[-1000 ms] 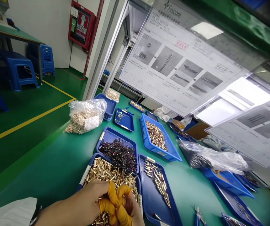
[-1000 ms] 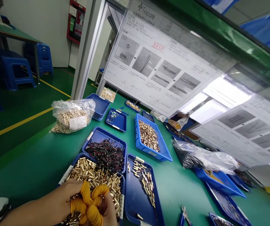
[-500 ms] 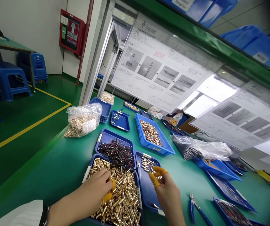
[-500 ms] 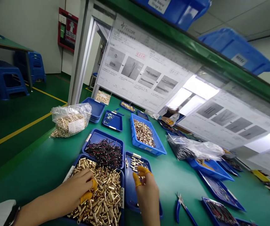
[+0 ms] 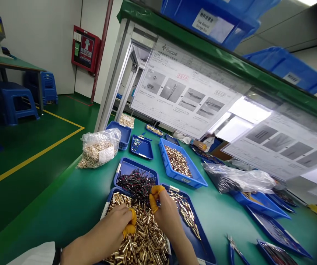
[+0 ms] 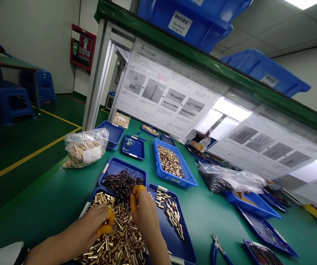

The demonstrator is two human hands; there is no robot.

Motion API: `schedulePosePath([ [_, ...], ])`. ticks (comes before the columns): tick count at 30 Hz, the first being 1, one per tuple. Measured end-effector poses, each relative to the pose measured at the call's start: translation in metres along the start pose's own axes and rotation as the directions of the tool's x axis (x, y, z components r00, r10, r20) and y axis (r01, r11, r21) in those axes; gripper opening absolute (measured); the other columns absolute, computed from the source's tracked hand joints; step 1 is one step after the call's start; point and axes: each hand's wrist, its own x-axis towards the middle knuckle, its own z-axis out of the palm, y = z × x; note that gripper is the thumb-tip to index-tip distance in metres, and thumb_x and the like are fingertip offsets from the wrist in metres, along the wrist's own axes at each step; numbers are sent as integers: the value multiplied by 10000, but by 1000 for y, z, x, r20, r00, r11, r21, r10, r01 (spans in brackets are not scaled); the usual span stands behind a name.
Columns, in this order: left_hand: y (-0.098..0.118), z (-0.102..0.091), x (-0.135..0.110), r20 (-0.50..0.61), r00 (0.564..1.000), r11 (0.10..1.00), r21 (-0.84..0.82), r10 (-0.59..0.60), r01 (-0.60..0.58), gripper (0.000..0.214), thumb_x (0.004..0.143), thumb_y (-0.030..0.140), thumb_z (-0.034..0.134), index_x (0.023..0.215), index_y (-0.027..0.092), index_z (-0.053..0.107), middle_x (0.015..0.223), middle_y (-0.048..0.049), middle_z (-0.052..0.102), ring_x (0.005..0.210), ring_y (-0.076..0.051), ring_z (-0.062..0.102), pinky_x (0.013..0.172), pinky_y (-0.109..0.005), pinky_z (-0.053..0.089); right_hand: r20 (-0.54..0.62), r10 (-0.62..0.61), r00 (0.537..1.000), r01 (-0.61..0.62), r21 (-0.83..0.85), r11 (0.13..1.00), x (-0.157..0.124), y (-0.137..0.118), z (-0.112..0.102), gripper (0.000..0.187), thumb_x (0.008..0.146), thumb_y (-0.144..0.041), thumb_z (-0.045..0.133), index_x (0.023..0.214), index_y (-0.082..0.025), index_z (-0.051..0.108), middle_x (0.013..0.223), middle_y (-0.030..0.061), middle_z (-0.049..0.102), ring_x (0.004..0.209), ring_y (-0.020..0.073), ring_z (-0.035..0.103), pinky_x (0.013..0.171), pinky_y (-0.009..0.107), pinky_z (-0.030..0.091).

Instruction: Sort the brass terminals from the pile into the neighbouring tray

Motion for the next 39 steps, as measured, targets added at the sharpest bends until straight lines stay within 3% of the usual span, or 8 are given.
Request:
schedulePosePath([
  [3,5,-2,-1,-67,998,991,-134,-11,2,227,799,18,396,883,185,525,942,-39,552,895,-192,502,788,-289,406,-106,88,991,-82,56,995,-23,-9,-6,78,834,-216,439,757,-208,444,574,-31,463,458,135,458,437,251,380],
  [5,11,-5,-1,-85,996,974,-228,-35,15,234,826,64,390,940,193,548,971,-39,568,913,-189,512,801,-282,407,-142,180,973,-138,266,954,-41,-22,-2,115,834,-257,481,730,-213,460,595,-27,489,495,128,498,460,227,419],
  [8,18,-9,1,-96,991,950,-305,-93,60,202,826,116,415,883,191,594,933,-36,593,879,-184,534,773,-268,419,-67,352,934,-240,611,754,-61,-44,13,118,779,-319,576,782,-206,542,682,4,582,588,143,573,557,236,490],
  [12,20,-11,3,-136,976,927,-360,-167,108,175,812,165,445,855,199,611,890,-23,610,859,-186,539,764,-272,425,80,455,887,-375,698,610,-71,-58,29,215,762,-377,585,866,-189,588,761,53,653,663,180,633,578,251,492],
  [19,20,-9,4,-121,981,924,-370,-152,98,155,766,177,480,807,187,629,842,-23,615,772,-176,535,692,-256,431,235,482,844,-490,703,515,-71,-56,22,260,717,-412,640,715,-163,565,521,-21,553,433,96,503,420,194,349],
  [23,21,-10,4,-125,984,927,-367,-126,72,141,785,240,507,777,179,634,788,-23,619,734,-172,534,669,-256,425,346,435,831,-504,800,326,-69,-62,15,315,711,-452,653,688,-171,513,469,-78,469,369,44,386,381,164,279],
  [37,26,-11,1,-207,976,915,-403,-62,-27,141,785,216,493,732,168,615,741,-22,598,696,-159,535,631,-245,422,433,369,822,-445,894,-57,-64,-59,9,301,714,-480,650,744,-186,593,530,-33,605,443,89,509,492,207,395],
  [39,25,-12,1,-214,975,910,-413,-59,-36,145,786,211,487,741,169,619,742,-23,595,695,-158,531,631,-245,424,451,320,833,-461,886,-51,-62,-59,6,282,734,-463,639,753,-186,593,524,-30,617,439,98,539,492,214,418],
])
